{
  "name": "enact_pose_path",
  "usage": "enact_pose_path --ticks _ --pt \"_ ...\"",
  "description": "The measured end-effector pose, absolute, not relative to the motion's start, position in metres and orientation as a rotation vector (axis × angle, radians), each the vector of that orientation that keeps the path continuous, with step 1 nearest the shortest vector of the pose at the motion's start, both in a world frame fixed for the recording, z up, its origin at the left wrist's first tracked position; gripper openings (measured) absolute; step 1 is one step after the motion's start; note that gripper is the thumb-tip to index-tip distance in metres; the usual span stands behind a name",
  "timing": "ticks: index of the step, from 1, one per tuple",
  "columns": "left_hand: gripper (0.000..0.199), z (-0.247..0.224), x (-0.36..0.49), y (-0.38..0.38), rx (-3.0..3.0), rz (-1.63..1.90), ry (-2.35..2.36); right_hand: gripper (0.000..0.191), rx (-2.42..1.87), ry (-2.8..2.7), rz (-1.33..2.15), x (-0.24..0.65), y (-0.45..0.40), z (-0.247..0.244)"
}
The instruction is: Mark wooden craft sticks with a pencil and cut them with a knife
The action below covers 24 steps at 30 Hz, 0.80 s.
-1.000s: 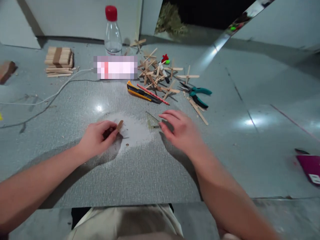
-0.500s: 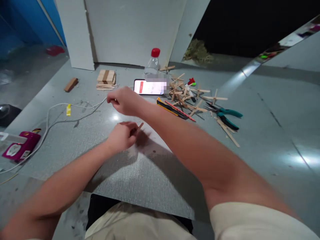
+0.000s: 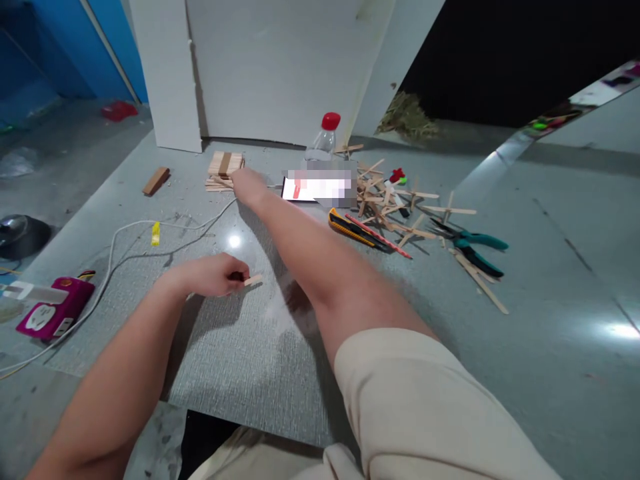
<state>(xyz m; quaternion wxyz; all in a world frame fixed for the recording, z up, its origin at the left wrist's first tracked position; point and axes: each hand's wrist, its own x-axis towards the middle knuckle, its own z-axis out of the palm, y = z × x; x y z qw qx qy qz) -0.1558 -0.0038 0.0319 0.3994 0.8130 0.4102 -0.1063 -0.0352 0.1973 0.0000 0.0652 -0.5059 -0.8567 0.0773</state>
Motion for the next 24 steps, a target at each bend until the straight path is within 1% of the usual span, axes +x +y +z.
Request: enact_pose_path --ticks 5,16,19,20,22,24 --pt "0.038 0.031 -0.156 0.002 2.005 -0.168 1.092 0.039 -1.592 -2.549 0.210 -0.042 0.197 0.003" --pt "0.037 0.024 -0.153 0.000 1.811 0.073 1.072 0.039 -1.446 -2.521 0.195 -0.041 0.176 0.026" --pt "0.033 0.017 -0.142 -0.004 1.750 0.197 1.068 0.038 -1.393 -2.414 0.200 -0.026 0.150 0.039" --pt "0.030 0.015 -0.135 -0.006 1.732 0.248 1.073 0.032 -1.371 -2.377 0.205 -0.016 0.137 0.044" --pt "0.026 0.010 -0.120 -0.013 1.702 0.364 1.090 0.034 -1.310 -2.314 0.212 0.013 0.102 0.052" --pt "0.038 0.006 -0.104 -0.020 1.673 0.457 1.093 0.029 -1.261 -2.221 0.204 0.053 0.058 0.056"
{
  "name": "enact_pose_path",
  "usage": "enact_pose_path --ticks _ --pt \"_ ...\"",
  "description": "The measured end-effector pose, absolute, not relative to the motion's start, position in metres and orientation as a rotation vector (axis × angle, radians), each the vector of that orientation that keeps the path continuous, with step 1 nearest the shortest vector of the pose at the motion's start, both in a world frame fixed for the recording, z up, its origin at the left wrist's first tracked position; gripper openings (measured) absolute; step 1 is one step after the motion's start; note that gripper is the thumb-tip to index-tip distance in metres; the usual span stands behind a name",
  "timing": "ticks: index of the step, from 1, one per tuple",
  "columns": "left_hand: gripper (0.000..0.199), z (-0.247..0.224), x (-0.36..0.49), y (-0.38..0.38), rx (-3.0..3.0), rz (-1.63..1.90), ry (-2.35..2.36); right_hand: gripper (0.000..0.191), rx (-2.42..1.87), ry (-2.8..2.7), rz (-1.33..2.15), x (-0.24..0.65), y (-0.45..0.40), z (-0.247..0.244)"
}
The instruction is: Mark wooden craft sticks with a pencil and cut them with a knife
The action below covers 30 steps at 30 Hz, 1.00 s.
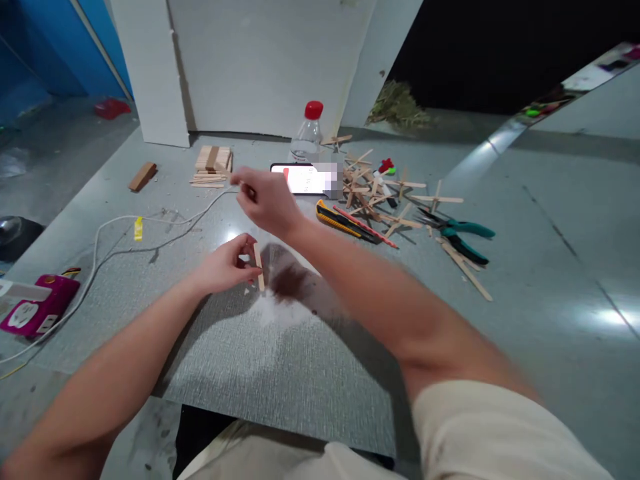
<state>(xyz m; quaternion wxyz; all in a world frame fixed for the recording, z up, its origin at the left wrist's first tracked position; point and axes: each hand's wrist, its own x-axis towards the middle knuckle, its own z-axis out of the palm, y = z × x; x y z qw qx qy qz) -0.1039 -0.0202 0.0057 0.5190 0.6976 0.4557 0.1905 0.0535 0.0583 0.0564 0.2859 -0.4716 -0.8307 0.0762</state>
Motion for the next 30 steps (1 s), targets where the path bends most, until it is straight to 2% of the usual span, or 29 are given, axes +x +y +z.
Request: enact_pose_path --ticks 2,3,7,8,10,12,18,30 --pt "0.049 0.002 -0.089 -0.027 1.660 0.505 1.068 0.016 -1.155 -2.067 0.205 0.099 0.009 0.056" --pt "0.047 0.000 -0.082 -0.030 1.661 0.514 1.054 0.007 -1.072 -2.011 0.253 0.120 -0.015 0.055" --pt "0.009 -0.005 -0.068 -0.035 1.716 0.494 1.021 0.032 -1.026 -2.054 0.459 0.174 -0.094 0.044" --pt "0.009 -0.005 -0.067 -0.035 1.742 0.489 1.023 0.032 -1.048 -2.075 0.464 0.179 -0.106 0.041" --pt "0.016 -0.005 -0.066 -0.035 1.811 0.476 1.038 0.017 -1.095 -2.109 0.462 0.180 -0.121 0.035" --pt "0.019 -0.002 -0.067 -0.037 1.891 0.447 1.062 0.003 -1.106 -2.099 0.440 0.176 -0.126 0.028" --pt "0.018 0.004 -0.068 -0.044 2.125 0.376 1.138 0.008 -0.963 -1.988 0.397 0.171 -0.121 0.008" --pt "0.018 0.006 -0.064 -0.050 2.237 0.307 1.191 0.012 -1.067 -2.150 0.502 0.166 -0.112 -0.013"
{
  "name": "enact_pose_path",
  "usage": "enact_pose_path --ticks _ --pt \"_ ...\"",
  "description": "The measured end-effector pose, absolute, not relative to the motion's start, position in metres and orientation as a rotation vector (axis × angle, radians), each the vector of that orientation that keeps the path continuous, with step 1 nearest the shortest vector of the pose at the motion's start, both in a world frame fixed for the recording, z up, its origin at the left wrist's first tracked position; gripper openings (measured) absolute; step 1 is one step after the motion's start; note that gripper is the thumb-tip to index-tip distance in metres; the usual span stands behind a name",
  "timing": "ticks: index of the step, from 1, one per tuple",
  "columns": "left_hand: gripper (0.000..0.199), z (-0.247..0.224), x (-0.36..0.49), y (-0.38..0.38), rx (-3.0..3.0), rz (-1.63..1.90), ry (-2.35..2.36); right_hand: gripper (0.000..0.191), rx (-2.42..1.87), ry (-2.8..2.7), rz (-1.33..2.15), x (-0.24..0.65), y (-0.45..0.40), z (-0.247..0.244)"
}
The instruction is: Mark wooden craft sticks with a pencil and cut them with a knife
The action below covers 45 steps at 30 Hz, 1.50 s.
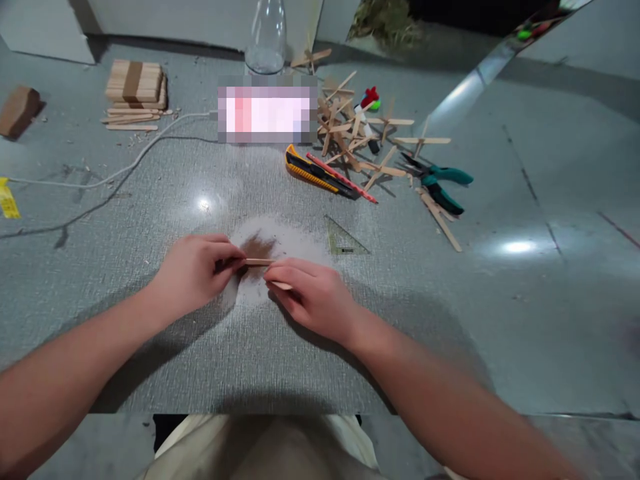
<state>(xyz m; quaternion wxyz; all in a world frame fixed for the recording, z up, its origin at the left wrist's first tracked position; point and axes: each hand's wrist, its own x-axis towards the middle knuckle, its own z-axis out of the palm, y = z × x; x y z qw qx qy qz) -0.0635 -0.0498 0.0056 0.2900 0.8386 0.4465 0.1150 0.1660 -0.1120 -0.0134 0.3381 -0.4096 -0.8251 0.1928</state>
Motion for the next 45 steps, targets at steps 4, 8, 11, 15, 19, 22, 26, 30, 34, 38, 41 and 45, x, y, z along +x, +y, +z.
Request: enact_pose_path --ticks 4,8,11,15,19,22,26,30,34,38,41,45 --pt "0.018 0.004 -0.060 -0.052 2.257 0.298 1.169 0.015 -1.099 -2.071 0.415 0.160 -0.113 -0.008" --pt "0.019 0.002 -0.057 -0.053 2.269 0.313 1.183 0.018 -1.041 -2.108 0.337 0.156 -0.111 -0.011" --pt "0.017 0.001 -0.056 -0.052 2.286 0.309 1.149 0.019 -1.035 -2.102 0.283 0.154 -0.110 -0.017" --pt "0.018 -0.001 -0.055 -0.050 2.294 0.315 1.114 0.020 -0.997 -2.129 0.239 0.153 -0.109 -0.022" --pt "0.017 -0.004 -0.054 -0.047 2.310 0.326 1.105 0.022 -0.993 -2.167 0.194 0.153 -0.109 -0.022" --pt "0.017 -0.005 -0.053 -0.046 2.310 0.324 1.121 0.021 -0.974 -2.189 0.186 0.152 -0.110 -0.022" --pt "0.017 -0.005 -0.052 -0.043 2.325 0.298 1.082 0.022 -0.970 -2.246 0.140 0.151 -0.112 -0.019" --pt "0.018 -0.005 -0.052 -0.042 2.350 0.277 1.044 0.028 -0.954 -2.287 0.113 0.151 -0.113 -0.018" --pt "0.018 -0.005 -0.052 -0.040 2.385 0.262 1.012 0.028 -0.951 -2.295 0.063 0.148 -0.113 -0.019" --pt "0.018 -0.003 -0.050 -0.039 2.425 0.235 0.979 0.023 -0.959 -2.309 0.028 0.145 -0.114 -0.020" --pt "0.016 -0.003 -0.050 -0.038 2.434 0.221 0.972 0.019 -0.981 -2.322 -0.015 0.142 -0.114 -0.019" --pt "0.014 -0.005 -0.050 -0.038 2.429 0.203 0.972 0.020 -0.994 -2.308 -0.031 0.140 -0.113 -0.019"
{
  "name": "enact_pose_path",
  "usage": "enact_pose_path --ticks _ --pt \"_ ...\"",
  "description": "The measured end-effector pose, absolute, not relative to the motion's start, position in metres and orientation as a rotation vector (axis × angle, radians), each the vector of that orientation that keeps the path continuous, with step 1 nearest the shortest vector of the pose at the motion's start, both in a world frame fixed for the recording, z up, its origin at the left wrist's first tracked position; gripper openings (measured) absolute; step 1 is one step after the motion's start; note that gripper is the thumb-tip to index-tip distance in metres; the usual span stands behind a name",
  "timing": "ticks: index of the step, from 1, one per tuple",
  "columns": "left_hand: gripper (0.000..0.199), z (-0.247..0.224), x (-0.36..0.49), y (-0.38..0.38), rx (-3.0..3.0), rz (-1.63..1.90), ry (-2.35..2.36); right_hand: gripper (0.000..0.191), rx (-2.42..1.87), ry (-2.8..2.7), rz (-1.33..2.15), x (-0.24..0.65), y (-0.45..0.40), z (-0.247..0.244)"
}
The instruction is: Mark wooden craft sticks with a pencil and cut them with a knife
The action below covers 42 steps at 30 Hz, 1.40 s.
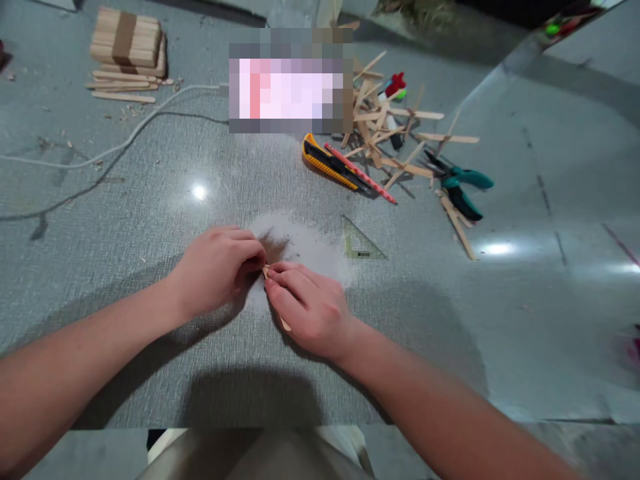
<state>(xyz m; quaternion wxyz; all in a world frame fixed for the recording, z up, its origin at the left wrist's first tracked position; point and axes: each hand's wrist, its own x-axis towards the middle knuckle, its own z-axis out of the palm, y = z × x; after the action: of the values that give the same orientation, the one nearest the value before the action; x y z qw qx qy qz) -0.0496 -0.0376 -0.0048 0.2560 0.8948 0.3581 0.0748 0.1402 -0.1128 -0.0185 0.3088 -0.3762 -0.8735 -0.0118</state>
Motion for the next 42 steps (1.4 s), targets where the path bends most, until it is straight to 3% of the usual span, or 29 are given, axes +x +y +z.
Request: enact_pose_path --ticks 14,21,30,35,42 --pt "0.014 -0.007 -0.050 -0.038 2.458 0.187 0.958 0.020 -1.044 -2.302 -0.144 0.133 -0.115 -0.020" --pt "0.016 -0.006 -0.049 -0.039 2.468 0.189 0.970 0.022 -1.125 -1.962 0.366 0.155 -0.109 -0.022" --pt "0.016 0.006 -0.061 -0.038 2.002 0.406 0.899 0.010 -1.142 -1.558 0.435 0.159 -0.112 -0.019" --pt "0.020 0.011 -0.063 -0.040 1.749 0.399 0.788 0.027 -1.159 -1.480 0.217 0.166 -0.110 -0.021" --pt "0.018 0.015 -0.061 -0.045 1.657 0.317 0.753 0.020 -1.279 -1.710 0.638 0.168 -0.120 -0.012"
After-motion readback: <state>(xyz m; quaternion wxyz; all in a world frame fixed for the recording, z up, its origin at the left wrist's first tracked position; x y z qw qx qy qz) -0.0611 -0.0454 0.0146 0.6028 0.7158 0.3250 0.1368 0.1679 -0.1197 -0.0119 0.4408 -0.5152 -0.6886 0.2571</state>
